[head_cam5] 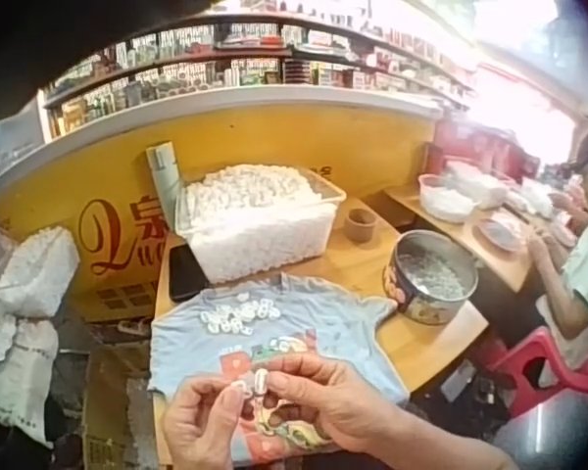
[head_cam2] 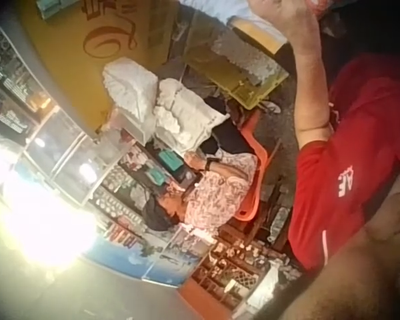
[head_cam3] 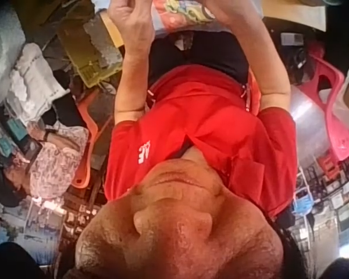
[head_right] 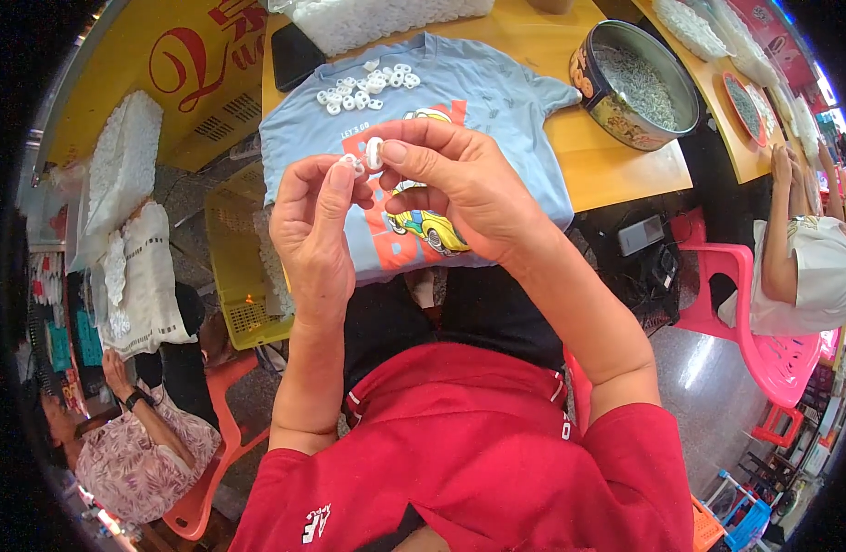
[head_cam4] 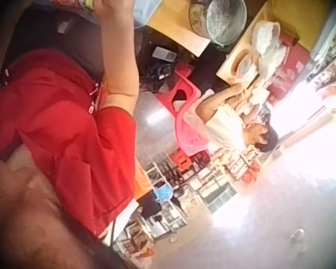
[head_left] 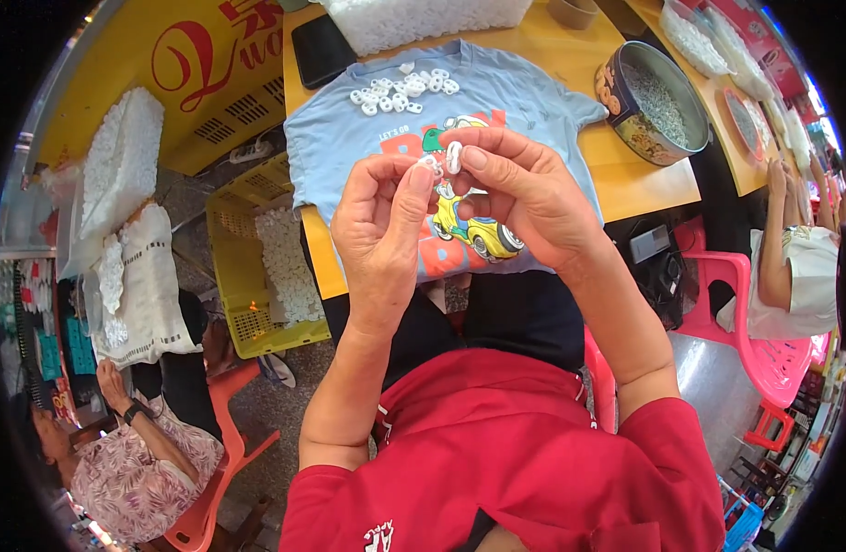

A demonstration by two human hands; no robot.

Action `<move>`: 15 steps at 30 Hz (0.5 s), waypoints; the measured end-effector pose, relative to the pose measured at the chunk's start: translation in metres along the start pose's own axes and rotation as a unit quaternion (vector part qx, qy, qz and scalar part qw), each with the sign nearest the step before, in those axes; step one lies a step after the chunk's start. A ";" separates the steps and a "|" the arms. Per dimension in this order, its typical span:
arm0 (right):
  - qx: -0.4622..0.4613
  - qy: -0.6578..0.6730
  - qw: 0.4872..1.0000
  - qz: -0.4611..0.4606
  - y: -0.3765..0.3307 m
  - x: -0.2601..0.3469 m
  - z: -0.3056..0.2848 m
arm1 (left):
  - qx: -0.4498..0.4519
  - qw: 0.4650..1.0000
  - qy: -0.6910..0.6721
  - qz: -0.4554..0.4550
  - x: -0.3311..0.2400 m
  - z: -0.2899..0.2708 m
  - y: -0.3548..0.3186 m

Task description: Attaching small white plastic decorative pieces or buttons to a graphic t-shirt by hand.

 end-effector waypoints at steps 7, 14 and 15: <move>-0.016 -0.073 0.996 -0.053 -0.004 0.010 0.002 | 0.000 1.000 0.022 0.002 -0.001 0.000 0.000; -0.024 -0.144 0.981 -0.129 -0.003 0.021 0.003 | -0.002 0.999 0.038 -0.002 0.001 -0.001 0.001; -0.023 -0.157 0.978 -0.133 -0.004 0.022 0.004 | -0.003 0.999 0.038 -0.002 0.001 -0.001 0.001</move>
Point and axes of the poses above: each hand's wrist, its own y-axis towards the middle knuckle, its own z-axis out of the palm, x = y × z, the point moved 9 cm from there along y, towards the middle knuckle
